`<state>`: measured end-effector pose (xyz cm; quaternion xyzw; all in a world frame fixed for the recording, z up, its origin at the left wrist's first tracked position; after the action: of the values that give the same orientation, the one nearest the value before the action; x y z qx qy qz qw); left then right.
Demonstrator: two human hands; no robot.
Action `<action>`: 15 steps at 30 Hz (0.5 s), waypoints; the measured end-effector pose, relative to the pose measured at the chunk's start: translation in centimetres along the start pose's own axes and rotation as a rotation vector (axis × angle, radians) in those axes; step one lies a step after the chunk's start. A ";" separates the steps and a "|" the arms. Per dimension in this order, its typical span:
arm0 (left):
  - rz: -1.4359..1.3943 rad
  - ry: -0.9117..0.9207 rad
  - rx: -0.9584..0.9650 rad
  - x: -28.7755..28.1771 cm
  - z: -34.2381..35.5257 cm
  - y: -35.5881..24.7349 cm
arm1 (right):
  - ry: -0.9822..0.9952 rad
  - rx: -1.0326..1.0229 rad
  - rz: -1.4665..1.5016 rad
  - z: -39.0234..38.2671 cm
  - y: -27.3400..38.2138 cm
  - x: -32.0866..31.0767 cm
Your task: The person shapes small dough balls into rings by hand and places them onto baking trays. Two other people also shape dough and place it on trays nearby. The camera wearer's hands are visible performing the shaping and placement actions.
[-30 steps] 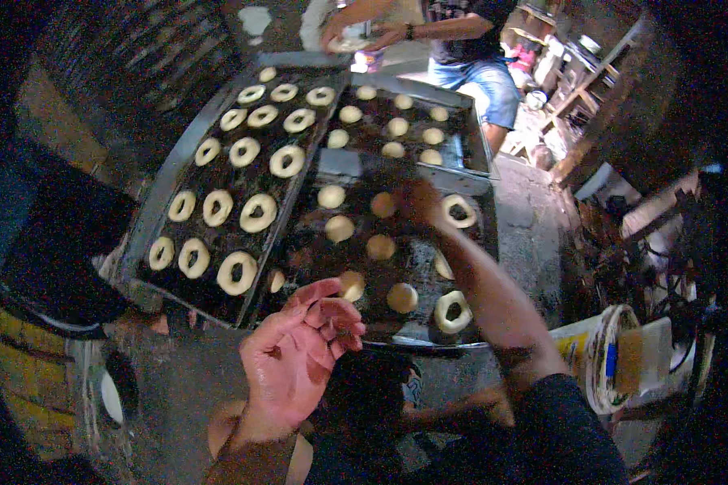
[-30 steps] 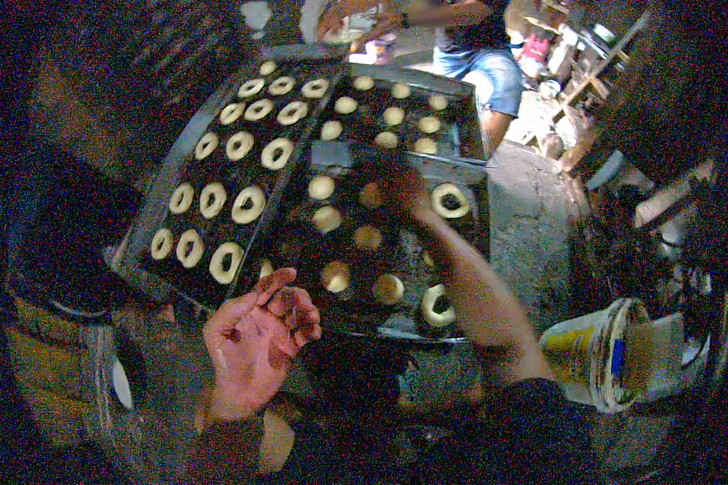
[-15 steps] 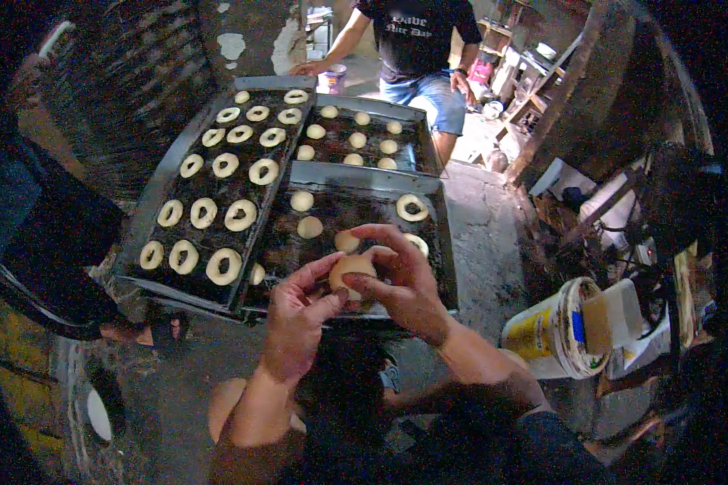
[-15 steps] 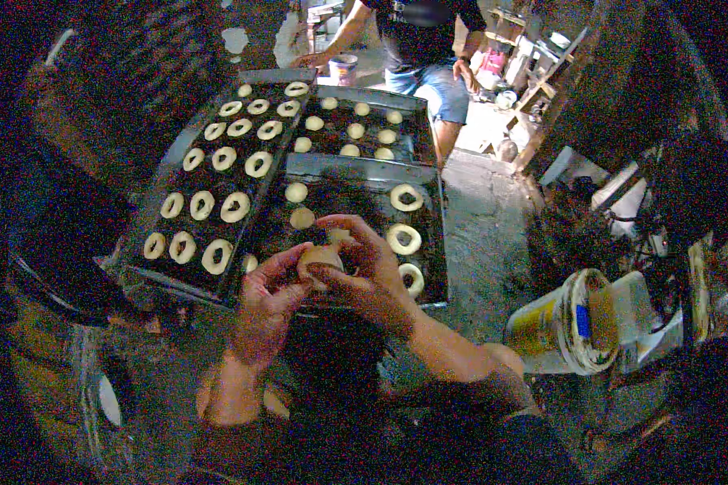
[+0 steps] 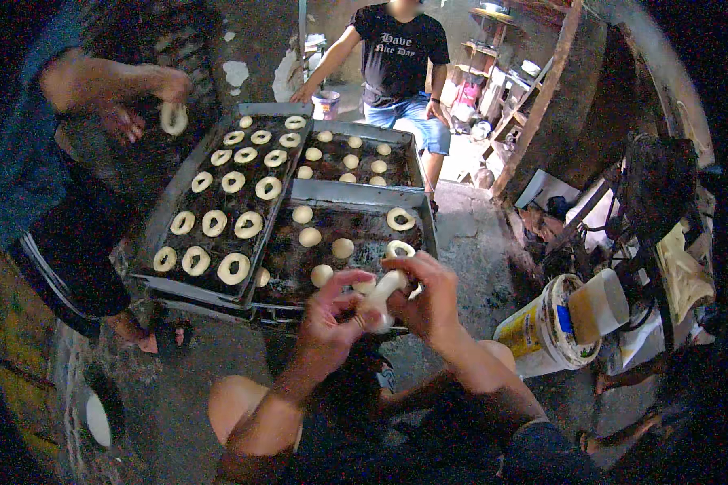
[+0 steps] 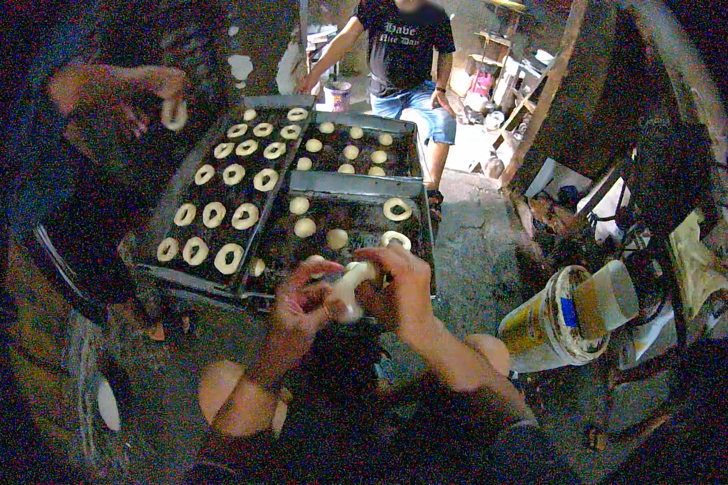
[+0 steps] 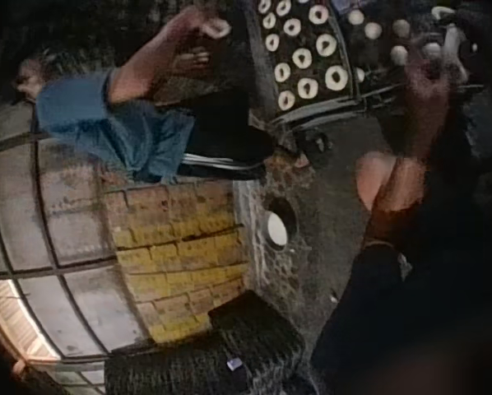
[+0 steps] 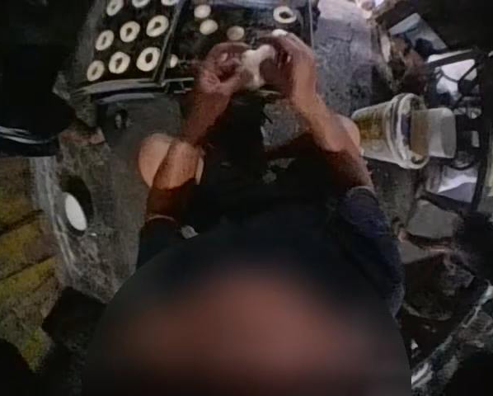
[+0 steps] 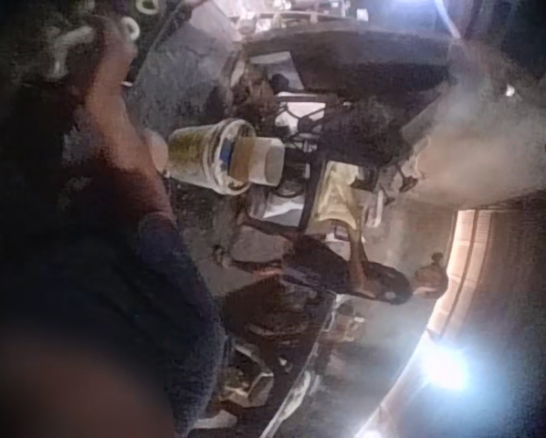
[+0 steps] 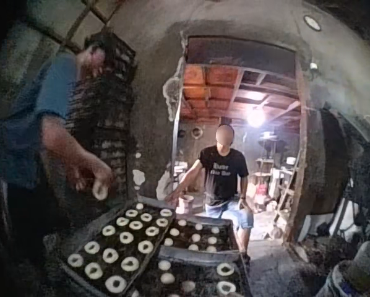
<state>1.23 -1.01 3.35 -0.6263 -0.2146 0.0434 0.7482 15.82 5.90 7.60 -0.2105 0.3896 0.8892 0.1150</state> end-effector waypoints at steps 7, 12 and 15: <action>0.604 -0.189 0.362 -2.0 1.8 -1.4 | 0.404 0.058 0.374 -1.3 1.6 2.4; 0.342 -0.083 0.274 -2.2 1.4 -2.7 | 0.394 0.581 1.158 -1.2 3.0 1.0; 0.407 -0.034 0.267 -1.9 1.6 -3.1 | 0.512 0.632 1.136 -0.7 3.8 1.2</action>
<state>-1.75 -0.78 5.98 -0.5514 -0.0888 0.2317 0.7965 13.54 2.87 9.07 -0.1338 0.6942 0.5781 -0.4075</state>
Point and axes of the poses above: each hand's wrist, its own z-axis towards the middle knuckle, its own x-axis out of the palm, y = z × x, the point moved 5 cm from there along z, towards the middle knuckle, and after that the axes turned 9 degrees about -y, right-handed, at the moved point
